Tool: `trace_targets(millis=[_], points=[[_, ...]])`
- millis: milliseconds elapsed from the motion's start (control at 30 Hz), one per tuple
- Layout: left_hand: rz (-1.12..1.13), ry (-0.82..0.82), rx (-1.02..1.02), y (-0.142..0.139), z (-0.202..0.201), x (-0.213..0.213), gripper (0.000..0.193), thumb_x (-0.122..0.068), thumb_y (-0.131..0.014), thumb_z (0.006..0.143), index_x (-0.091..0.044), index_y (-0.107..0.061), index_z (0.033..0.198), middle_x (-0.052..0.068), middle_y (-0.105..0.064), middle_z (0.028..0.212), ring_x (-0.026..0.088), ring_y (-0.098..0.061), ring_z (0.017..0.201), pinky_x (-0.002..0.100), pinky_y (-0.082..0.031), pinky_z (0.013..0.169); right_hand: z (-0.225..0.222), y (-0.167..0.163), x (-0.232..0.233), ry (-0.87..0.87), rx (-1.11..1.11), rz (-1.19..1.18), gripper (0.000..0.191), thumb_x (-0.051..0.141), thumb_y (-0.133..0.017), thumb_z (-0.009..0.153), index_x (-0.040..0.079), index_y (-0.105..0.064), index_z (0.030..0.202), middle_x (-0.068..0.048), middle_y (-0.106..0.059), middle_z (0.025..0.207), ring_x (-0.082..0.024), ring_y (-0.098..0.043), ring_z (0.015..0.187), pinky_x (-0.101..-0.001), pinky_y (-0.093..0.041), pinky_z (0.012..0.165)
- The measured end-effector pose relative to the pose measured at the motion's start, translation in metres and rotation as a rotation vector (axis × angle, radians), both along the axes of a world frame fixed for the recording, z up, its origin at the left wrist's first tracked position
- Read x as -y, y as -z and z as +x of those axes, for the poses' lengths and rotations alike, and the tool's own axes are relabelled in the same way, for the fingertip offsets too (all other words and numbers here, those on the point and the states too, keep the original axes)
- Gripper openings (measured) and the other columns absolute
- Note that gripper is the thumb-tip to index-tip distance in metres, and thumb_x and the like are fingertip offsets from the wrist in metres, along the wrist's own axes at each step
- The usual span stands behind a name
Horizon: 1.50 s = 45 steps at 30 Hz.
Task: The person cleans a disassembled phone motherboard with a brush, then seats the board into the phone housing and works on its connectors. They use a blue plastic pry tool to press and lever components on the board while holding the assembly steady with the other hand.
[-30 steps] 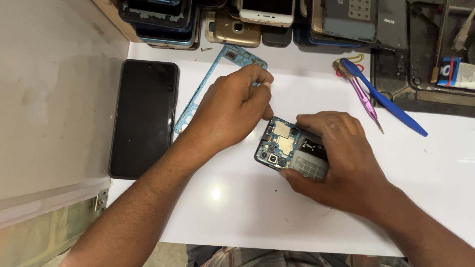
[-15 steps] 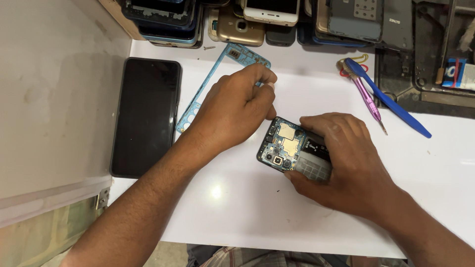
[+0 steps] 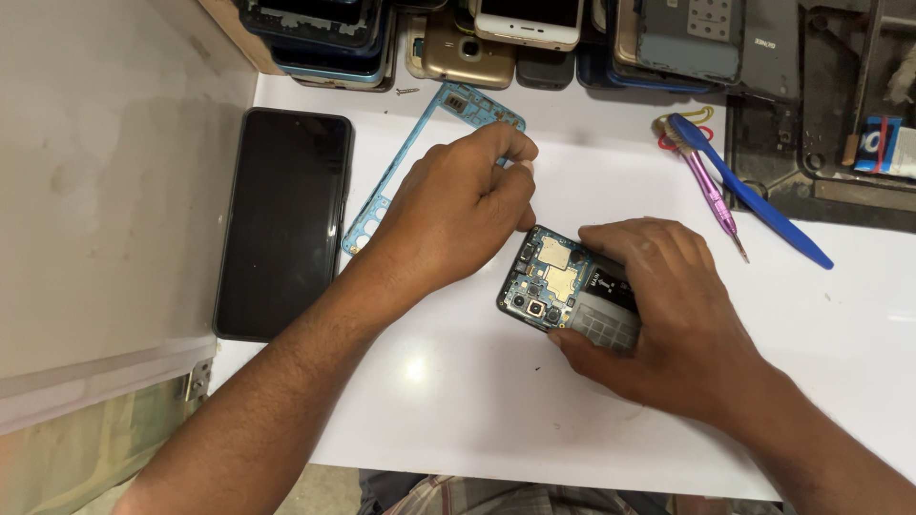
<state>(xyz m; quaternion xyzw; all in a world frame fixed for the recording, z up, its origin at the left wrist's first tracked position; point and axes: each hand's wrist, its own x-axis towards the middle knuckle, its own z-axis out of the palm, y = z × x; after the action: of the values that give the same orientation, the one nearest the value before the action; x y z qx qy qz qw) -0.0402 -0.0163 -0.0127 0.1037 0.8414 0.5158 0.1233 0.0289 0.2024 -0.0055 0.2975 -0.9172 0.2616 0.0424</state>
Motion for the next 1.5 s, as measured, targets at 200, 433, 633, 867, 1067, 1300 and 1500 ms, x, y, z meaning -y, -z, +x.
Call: trace_targets(millis=[200, 433, 633, 867, 1067, 1300, 1500], points=[[0.007, 0.003, -0.001, -0.001, 0.001, 0.000, 0.033, -0.022, -0.050, 0.098, -0.001, -0.062, 0.120, 0.010, -0.079, 0.076, 0.016, -0.081, 0.075, 0.031, -0.061, 0.063, 0.001, -0.002, 0.001, 0.004, 0.011, 0.012, 0.079, 0.026, -0.089, 0.064, 0.001, -0.053, 0.129, -0.018, -0.061, 0.116, -0.038, -0.057, 0.112, -0.0492, -0.043, 0.096], [-0.002, -0.002, 0.017, -0.001, 0.002, -0.001, 0.034, -0.022, -0.049, 0.098, -0.001, -0.061, 0.121, 0.009, -0.079, 0.077, 0.015, -0.081, 0.076, 0.031, -0.062, 0.062, 0.001, -0.004, 0.002, 0.001, 0.017, 0.024, 0.078, 0.026, -0.090, 0.064, 0.003, -0.054, 0.129, -0.017, -0.062, 0.114, -0.037, -0.057, 0.109, -0.0498, -0.043, 0.096], [-0.006, 0.009, -0.020, 0.000, 0.001, 0.000, 0.033, -0.021, -0.050, 0.098, 0.000, -0.062, 0.120, 0.009, -0.079, 0.076, 0.016, -0.081, 0.076, 0.031, -0.062, 0.065, 0.001, -0.005, -0.002, -0.031, -0.023, -0.017, 0.065, 0.024, -0.085, 0.067, 0.007, -0.062, 0.125, -0.016, -0.061, 0.120, -0.036, -0.056, 0.112, -0.0499, -0.042, 0.102], [0.000, 0.007, -0.033, 0.001, 0.001, -0.001, 0.033, -0.021, -0.050, 0.098, 0.000, -0.062, 0.120, 0.009, -0.079, 0.075, 0.016, -0.081, 0.076, 0.031, -0.063, 0.067, -0.001, -0.003, -0.006, -0.101, -0.086, 0.041, 0.031, 0.015, -0.075, 0.075, 0.014, -0.077, 0.106, -0.012, -0.063, 0.116, -0.028, -0.058, 0.109, -0.0599, -0.037, 0.110], [0.000, 0.008, -0.039, 0.001, 0.001, -0.001, 0.033, -0.022, -0.050, 0.098, 0.000, -0.062, 0.120, 0.009, -0.078, 0.074, 0.016, -0.081, 0.076, 0.031, -0.063, 0.067, -0.001, -0.002, -0.006, -0.101, -0.093, 0.047, 0.029, 0.012, -0.073, 0.074, 0.014, -0.078, 0.103, -0.012, -0.062, 0.116, -0.028, -0.058, 0.110, -0.0605, -0.037, 0.110], [0.021, 0.013, -0.049, -0.002, 0.002, 0.000, 0.030, -0.019, -0.052, 0.098, 0.001, -0.062, 0.119, 0.007, -0.077, 0.070, 0.015, -0.081, 0.076, 0.031, -0.063, 0.068, -0.002, -0.002, -0.003, -0.106, -0.113, 0.067, 0.030, 0.011, -0.073, 0.074, 0.014, -0.078, 0.103, -0.013, -0.062, 0.116, -0.030, -0.057, 0.111, -0.0599, -0.037, 0.110], [-0.136, 0.076, -0.053, -0.011, 0.006, -0.001, 0.035, -0.014, -0.069, 0.082, -0.001, -0.066, 0.115, 0.004, -0.071, 0.071, 0.016, -0.071, 0.062, 0.035, -0.056, 0.059, 0.001, -0.001, -0.006, -0.112, -0.111, 0.046, 0.031, 0.009, -0.071, 0.074, 0.014, -0.077, 0.104, -0.013, -0.062, 0.115, -0.030, -0.057, 0.110, -0.0599, -0.038, 0.110]])
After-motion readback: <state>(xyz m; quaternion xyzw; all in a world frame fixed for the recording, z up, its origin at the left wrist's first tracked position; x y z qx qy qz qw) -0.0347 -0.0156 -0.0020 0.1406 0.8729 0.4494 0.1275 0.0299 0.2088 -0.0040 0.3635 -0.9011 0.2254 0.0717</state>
